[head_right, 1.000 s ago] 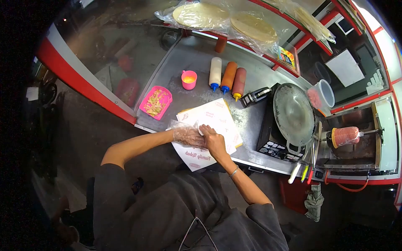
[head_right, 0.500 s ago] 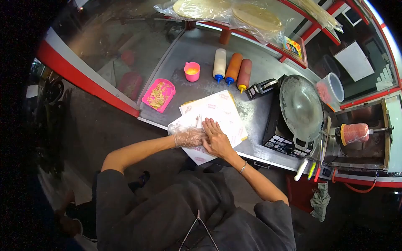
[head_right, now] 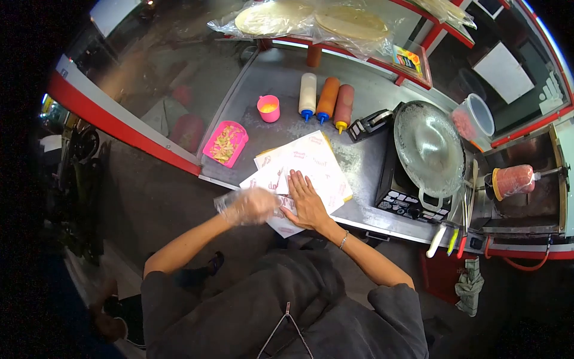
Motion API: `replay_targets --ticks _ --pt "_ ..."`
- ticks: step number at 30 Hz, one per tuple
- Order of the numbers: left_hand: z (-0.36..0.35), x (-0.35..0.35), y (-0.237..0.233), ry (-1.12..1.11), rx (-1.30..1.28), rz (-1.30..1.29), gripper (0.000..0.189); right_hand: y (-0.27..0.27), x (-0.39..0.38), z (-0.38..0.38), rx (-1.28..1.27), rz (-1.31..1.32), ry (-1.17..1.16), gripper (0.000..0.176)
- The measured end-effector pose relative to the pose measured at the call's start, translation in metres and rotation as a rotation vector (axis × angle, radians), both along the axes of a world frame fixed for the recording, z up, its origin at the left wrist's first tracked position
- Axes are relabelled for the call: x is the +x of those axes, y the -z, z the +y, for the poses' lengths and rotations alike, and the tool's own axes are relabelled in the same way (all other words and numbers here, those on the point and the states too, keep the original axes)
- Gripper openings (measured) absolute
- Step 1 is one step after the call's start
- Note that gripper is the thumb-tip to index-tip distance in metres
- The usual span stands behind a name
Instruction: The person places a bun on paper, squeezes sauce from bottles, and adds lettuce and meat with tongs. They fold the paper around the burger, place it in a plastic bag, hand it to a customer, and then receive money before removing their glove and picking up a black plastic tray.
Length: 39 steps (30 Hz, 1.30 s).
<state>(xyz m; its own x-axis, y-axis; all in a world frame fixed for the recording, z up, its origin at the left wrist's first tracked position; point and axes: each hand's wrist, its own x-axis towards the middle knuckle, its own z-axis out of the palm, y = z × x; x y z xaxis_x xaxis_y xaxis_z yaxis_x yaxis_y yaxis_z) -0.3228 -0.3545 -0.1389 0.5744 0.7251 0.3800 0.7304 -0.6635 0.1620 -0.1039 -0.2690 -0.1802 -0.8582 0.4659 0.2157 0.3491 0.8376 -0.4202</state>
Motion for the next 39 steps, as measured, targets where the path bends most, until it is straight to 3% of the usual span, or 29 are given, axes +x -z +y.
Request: replay_targets --ticks 2,3,6,7,9,10,13,15,18,22,24,26,27,28,30,31,33,39 --pt "0.036 -0.008 0.007 -0.300 -0.063 -0.163 0.035 0.003 -0.001 -0.002 0.035 -0.026 0.011 0.088" --pt "0.060 -0.012 0.002 -0.309 -0.107 -0.187 0.039 0.005 -0.001 -0.003 0.078 -0.059 0.018 0.087" --pt "0.096 -0.019 0.007 -0.128 -0.191 0.026 0.031 0.011 -0.002 -0.003 0.100 -0.028 0.043 0.087" --pt "0.100 -0.015 0.009 -0.122 -0.188 0.022 0.031 0.012 -0.001 -0.002 0.071 0.006 0.046 0.086" --pt "0.104 -0.010 0.011 -0.205 -0.259 0.429 0.021 0.016 0.000 0.000 0.089 0.009 0.051 0.085" --pt "0.102 -0.011 0.011 -0.203 -0.262 0.434 0.021 0.020 -0.001 -0.001 0.104 0.016 0.050 0.085" --pt "0.090 -0.023 0.019 -0.087 -0.109 0.430 0.013 0.025 -0.004 -0.001 0.129 0.059 0.076 0.083" --pt "0.077 -0.028 0.037 -0.121 0.209 0.278 0.011 0.024 -0.002 -0.001 0.117 0.071 0.074 0.080" --pt "0.068 -0.029 0.046 -0.144 0.235 0.175 0.011 0.025 -0.004 -0.001 0.086 0.103 0.076 0.078" --pt "0.063 -0.041 0.048 -0.181 0.240 0.299 0.009 0.023 -0.001 -0.002 0.044 0.128 0.084 0.077" --pt "0.069 -0.047 0.036 -0.162 0.165 0.271 0.011 0.023 0.002 0.001 0.052 0.143 0.065 0.075" --pt "0.080 -0.031 -0.001 -0.397 -0.203 -0.124 0.017 0.025 0.002 0.003 0.057 0.165 0.056 0.074" --pt "0.092 -0.024 -0.010 -0.423 -0.328 -0.179 0.031 0.027 0.002 0.004 0.069 0.177 0.058 0.072" --pt "0.106 -0.021 -0.004 -0.421 -0.329 -0.175 0.031 0.029 0.003 0.005 0.083 0.187 0.059 0.070" --pt "0.136 -0.014 0.010 -0.241 -0.761 -0.168 0.048 0.030 0.003 0.006 0.093 0.203 0.067 0.069" --pt "0.148 -0.010 0.022 -0.237 -0.755 -0.169 0.048 0.029 0.003 0.006 0.096 0.188 0.062 0.070" --pt "0.170 -0.003 0.036 -0.187 -1.019 0.106 0.062 0.028 0.003 0.006 0.117 0.172 0.057 0.071" --pt "0.187 -0.005 0.034 0.003 -1.276 0.153 0.067 0.027 0.005 -0.001 0.194 0.063 0.057 0.063"
